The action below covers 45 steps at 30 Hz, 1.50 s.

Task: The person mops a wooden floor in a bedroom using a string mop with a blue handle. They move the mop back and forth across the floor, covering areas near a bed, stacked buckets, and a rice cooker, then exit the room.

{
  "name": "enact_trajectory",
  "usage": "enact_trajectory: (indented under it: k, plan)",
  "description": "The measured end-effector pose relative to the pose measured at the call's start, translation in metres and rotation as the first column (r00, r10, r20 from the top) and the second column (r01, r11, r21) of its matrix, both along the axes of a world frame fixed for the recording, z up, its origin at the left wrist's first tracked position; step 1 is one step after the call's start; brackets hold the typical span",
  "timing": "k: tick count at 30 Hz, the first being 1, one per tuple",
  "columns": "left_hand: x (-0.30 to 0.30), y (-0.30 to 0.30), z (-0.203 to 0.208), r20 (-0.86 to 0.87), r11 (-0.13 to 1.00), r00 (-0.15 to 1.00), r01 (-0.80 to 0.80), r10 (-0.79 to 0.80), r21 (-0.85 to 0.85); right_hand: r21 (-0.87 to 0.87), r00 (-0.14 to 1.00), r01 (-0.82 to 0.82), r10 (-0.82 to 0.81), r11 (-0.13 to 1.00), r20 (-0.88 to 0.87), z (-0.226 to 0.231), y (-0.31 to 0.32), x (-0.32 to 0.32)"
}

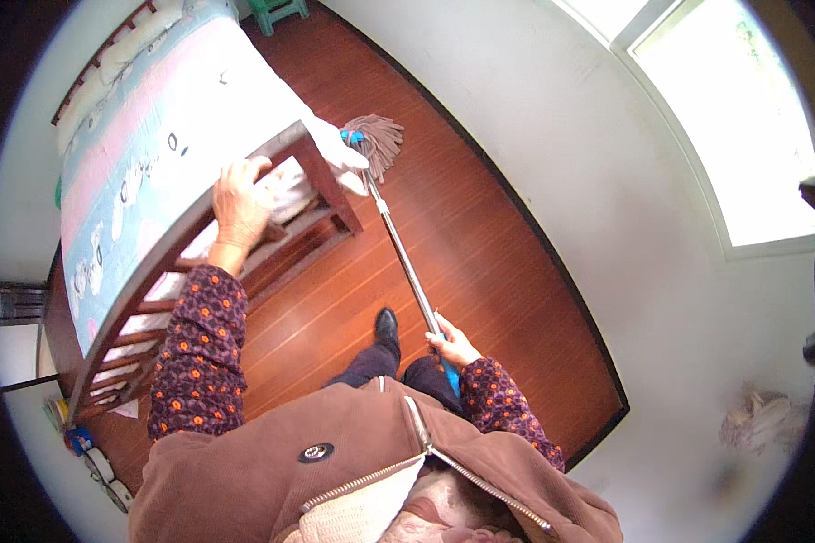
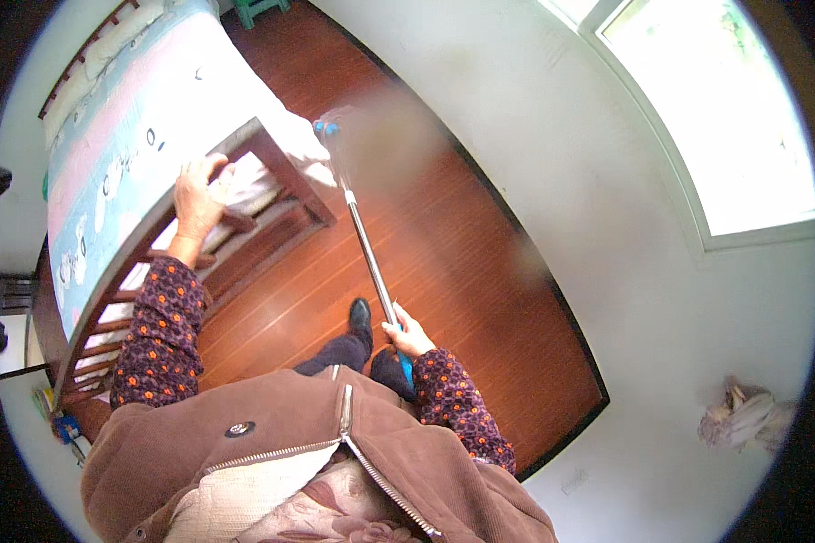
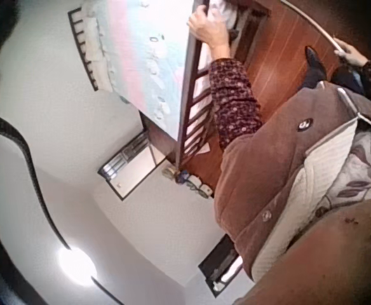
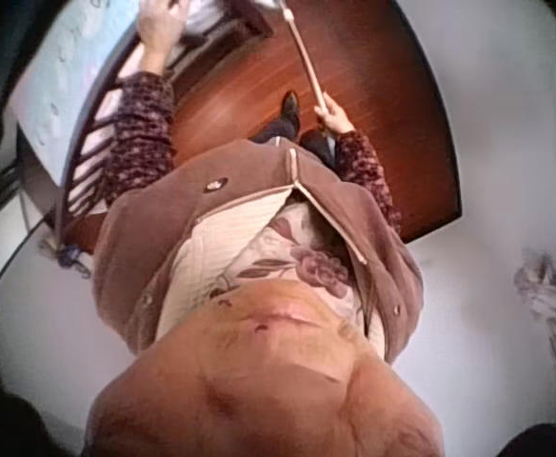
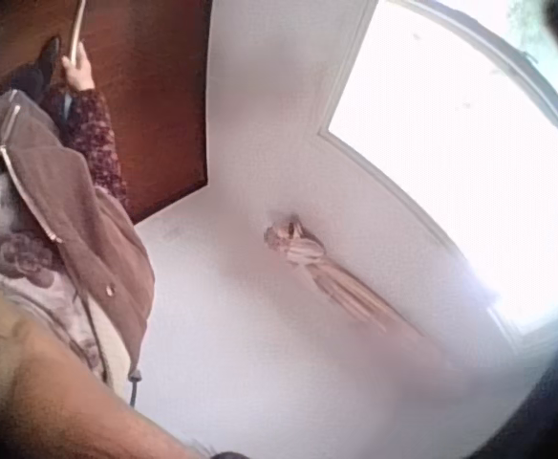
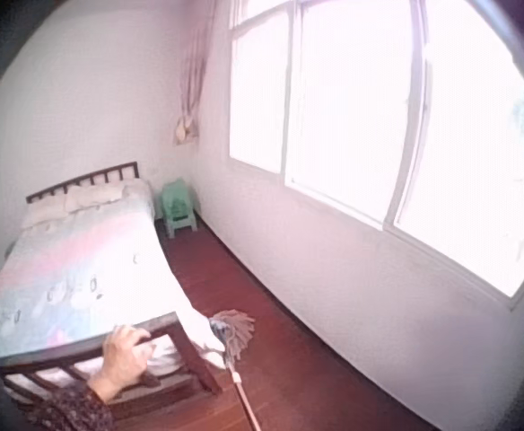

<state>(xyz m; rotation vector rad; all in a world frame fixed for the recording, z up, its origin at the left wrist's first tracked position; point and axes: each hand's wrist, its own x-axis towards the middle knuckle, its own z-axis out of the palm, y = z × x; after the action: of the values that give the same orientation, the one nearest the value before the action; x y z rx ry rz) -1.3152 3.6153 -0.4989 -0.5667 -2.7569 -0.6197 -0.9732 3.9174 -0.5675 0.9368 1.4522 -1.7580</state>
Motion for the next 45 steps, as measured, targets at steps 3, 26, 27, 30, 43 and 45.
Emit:
enact_trajectory:
  k: [3, 26, 27, 30, 43, 45]
  plan:
    - [0.004, 0.004, 0.008, 0.124, 0.987, 0.984, -0.110, 0.124, -0.115, 0.046, 0.995, -0.090, 0.088, 0.995, 0.043, 0.000, 0.005, -0.018]
    - [0.002, 0.041, 0.031, 0.044, 0.888, 0.889, -0.458, 0.456, 0.034, 0.783, 0.536, -0.352, 0.796, 0.513, -0.281, -0.147, 0.071, -0.297]
    - [0.005, 0.038, 0.026, 0.044, 0.869, 0.869, -0.494, 0.494, 0.002, 0.714, 0.528, -0.478, 0.817, 0.511, -0.232, -0.137, 0.088, -0.270]
    - [0.009, 0.038, 0.018, 0.035, 0.809, 0.808, -0.588, 0.588, -0.013, 0.662, 0.492, -0.581, 0.853, 0.473, -0.178, -0.089, 0.133, -0.192]
    - [0.257, 0.247, 0.108, -0.109, 0.759, 0.964, 0.259, -0.244, 0.597, -0.623, 0.910, -0.281, 0.409, 0.730, 0.069, 0.127, 0.092, -0.136]
    - [0.272, 0.235, 0.103, -0.029, 0.696, 0.990, 0.118, -0.138, 0.708, -0.704, 0.885, -0.367, 0.462, 0.608, -0.063, 0.153, 0.053, -0.134]
